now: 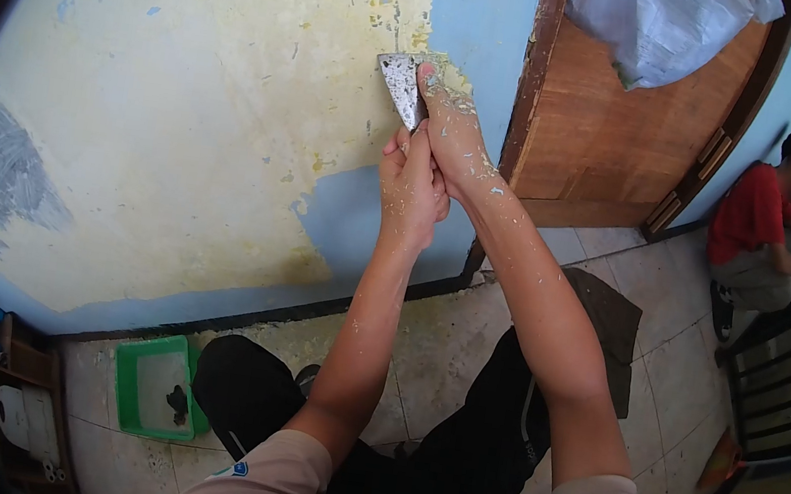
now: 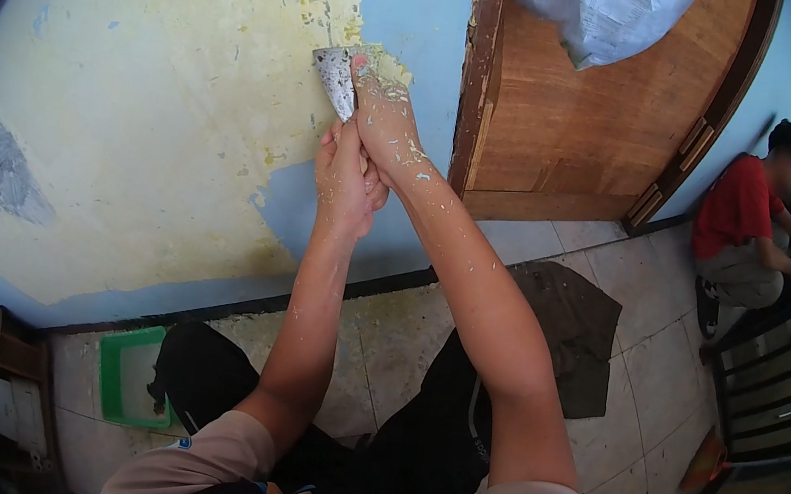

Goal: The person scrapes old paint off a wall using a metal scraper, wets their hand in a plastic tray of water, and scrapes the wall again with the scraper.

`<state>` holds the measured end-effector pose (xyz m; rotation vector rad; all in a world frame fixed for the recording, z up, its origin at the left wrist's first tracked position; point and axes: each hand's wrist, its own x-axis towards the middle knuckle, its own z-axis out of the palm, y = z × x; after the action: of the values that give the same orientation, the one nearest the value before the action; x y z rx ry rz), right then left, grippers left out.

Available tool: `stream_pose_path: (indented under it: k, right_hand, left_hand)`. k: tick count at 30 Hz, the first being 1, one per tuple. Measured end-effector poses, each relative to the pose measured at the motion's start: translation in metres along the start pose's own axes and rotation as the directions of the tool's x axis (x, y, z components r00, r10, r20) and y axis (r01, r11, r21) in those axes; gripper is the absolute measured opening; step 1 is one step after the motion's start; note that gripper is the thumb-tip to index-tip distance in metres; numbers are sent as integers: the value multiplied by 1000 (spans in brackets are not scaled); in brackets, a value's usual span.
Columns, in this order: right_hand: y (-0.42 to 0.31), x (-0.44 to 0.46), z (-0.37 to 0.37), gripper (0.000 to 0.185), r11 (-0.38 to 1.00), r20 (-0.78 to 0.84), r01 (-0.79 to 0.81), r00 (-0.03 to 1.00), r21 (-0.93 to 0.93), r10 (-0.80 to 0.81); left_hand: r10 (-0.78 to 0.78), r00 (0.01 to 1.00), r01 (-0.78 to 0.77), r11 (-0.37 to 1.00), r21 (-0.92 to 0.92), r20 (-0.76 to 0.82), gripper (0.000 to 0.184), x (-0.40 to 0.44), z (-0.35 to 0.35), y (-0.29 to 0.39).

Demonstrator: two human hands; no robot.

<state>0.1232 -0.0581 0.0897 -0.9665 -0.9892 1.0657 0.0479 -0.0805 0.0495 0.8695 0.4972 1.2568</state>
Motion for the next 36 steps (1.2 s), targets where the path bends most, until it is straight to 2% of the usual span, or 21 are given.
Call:
stream_pose_path:
  k: [2,8,12,14,17,21,23,26,30,34,36]
  right_hand:
    - [1,1,-1,46,1000,7,-4,1000,-11,4]
    - [-1,-1,2,45,999,0,-6,1000,48,6]
    - [-3,-1,3,45,997,-7,24,1000,69,-24]
    - [-5,1,4,46,996,-8,44,999,75,-44]
    - [-23,-2,9,46,994,4,76,997,82,-77]
    - [-31,-5,11,48,996,2,50,999,70,-51]
    - [-18,-2,7,48,996,-2,59,998,72,-59]
    - [6,3,1,49,999,-4,41,999,-12,-41]
    - [2,-3,10,49,999,-7,13,1000,50,-13]
    - [-23,2,19,49,990,22,55,998,133,-58]
    - [-17,1,18,50,993,17,38,999,114,-41]
  left_hand:
    - [24,1000,-24,1000,-13,6,37,2,-1,-2]
    - [27,999,-27,1000,6,29,35,5,-4,-1]
    - [30,999,-30,1000,7,28,42,2,0,2]
    - [28,999,-28,1000,-8,30,33,5,-1,1]
    - [94,994,-95,995,20,47,32,11,11,18]
    - [97,993,-99,995,24,61,32,7,16,22]
    - [39,999,-39,999,2,20,33,1,10,12]
    - [29,999,-30,999,-11,-42,34,-3,0,-2]
    - [18,1000,-17,999,39,-21,34,1,-6,6]
    - [82,996,-83,995,59,26,34,10,4,25]
    - [92,995,-95,994,57,48,33,8,4,25]
